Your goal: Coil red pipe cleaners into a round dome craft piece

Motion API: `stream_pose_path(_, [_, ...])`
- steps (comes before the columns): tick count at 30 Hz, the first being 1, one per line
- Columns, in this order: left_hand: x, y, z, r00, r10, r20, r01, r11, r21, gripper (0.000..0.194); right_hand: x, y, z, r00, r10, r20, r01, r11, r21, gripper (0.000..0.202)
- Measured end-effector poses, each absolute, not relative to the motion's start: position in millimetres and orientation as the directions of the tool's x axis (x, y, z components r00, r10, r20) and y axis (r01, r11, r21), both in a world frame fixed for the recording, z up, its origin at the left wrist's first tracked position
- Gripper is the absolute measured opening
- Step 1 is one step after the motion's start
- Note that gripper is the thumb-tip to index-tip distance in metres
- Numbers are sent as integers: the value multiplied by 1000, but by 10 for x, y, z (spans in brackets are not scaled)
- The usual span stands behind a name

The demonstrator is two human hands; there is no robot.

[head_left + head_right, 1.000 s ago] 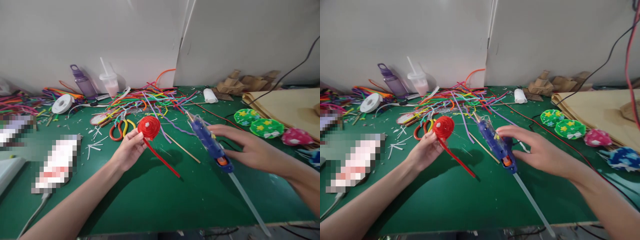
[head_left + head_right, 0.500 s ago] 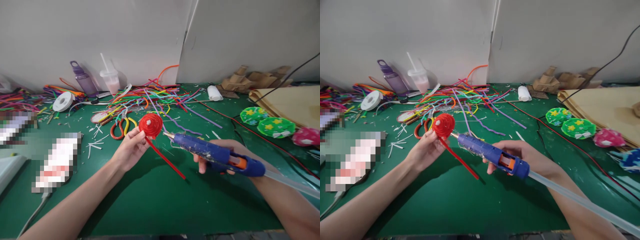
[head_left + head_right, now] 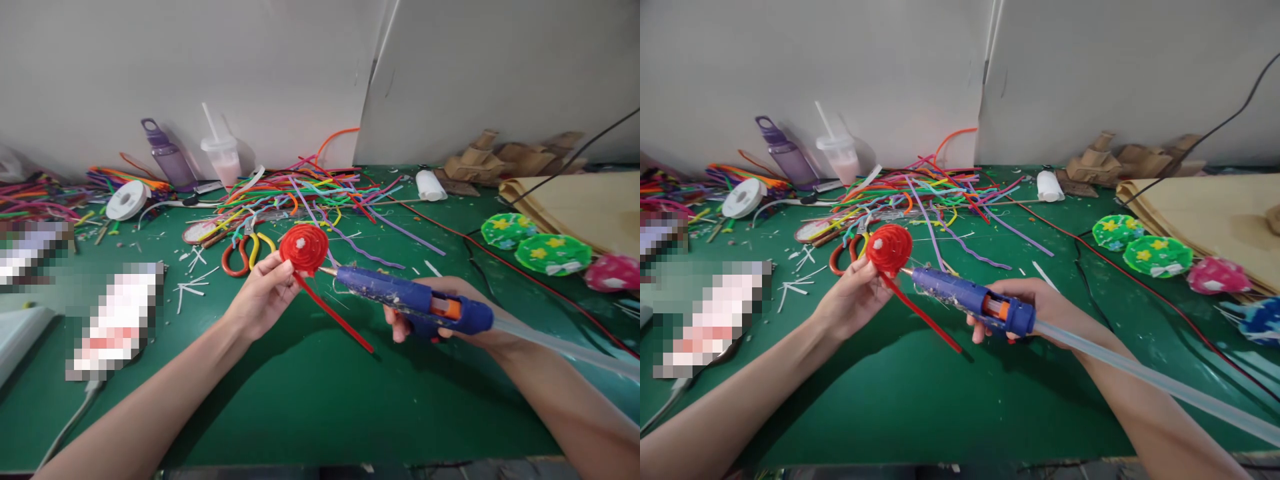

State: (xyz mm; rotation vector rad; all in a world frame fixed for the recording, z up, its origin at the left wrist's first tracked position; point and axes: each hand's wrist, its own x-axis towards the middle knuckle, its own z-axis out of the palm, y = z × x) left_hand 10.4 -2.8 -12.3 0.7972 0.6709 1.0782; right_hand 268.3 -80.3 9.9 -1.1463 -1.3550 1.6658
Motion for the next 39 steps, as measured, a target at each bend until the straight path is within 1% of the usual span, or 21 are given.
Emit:
stream_pose_path(3, [97,-21,-140,336,936,-107,-495,272,825,26,2666,-817,112,-365,915,-171,-5,-186,-983,33])
stream_pose_path(6, [93,-13,-155,330,937,-118,-505,281,816,26,2654,-823,117,-359,920,-160,-18,-178,-984,37])
stream_pose_path(12, [93,-11,-155,311,942,-130,-514,281,810,29,2643,-802,101,-377,907,-190,21,-196,-980,46])
stream_pose_path(18, [89,-19,-154,326,936,-131,-523,294,800,32,2641,-822,113,-364,914,-179,52,-172,-984,40])
stream_pose_path(24, [92,-18,-153,342,931,-130,-531,306,790,33,2687,-764,15,-392,902,-178,20,-185,-983,45])
stream_pose_path(28, [89,-26,-132,371,921,-118,-531,315,787,30,2727,-743,-27,-427,891,-156,27,-160,-987,45])
stream_pose_path(34, [85,-34,-129,395,914,-95,-533,312,787,27,2756,-745,-33,-454,884,-107,-14,-128,-992,38])
stream_pose_path(39, [85,-38,-126,379,918,-112,-541,319,778,29,2756,-741,-55,-437,892,-118,-6,-134,-991,43])
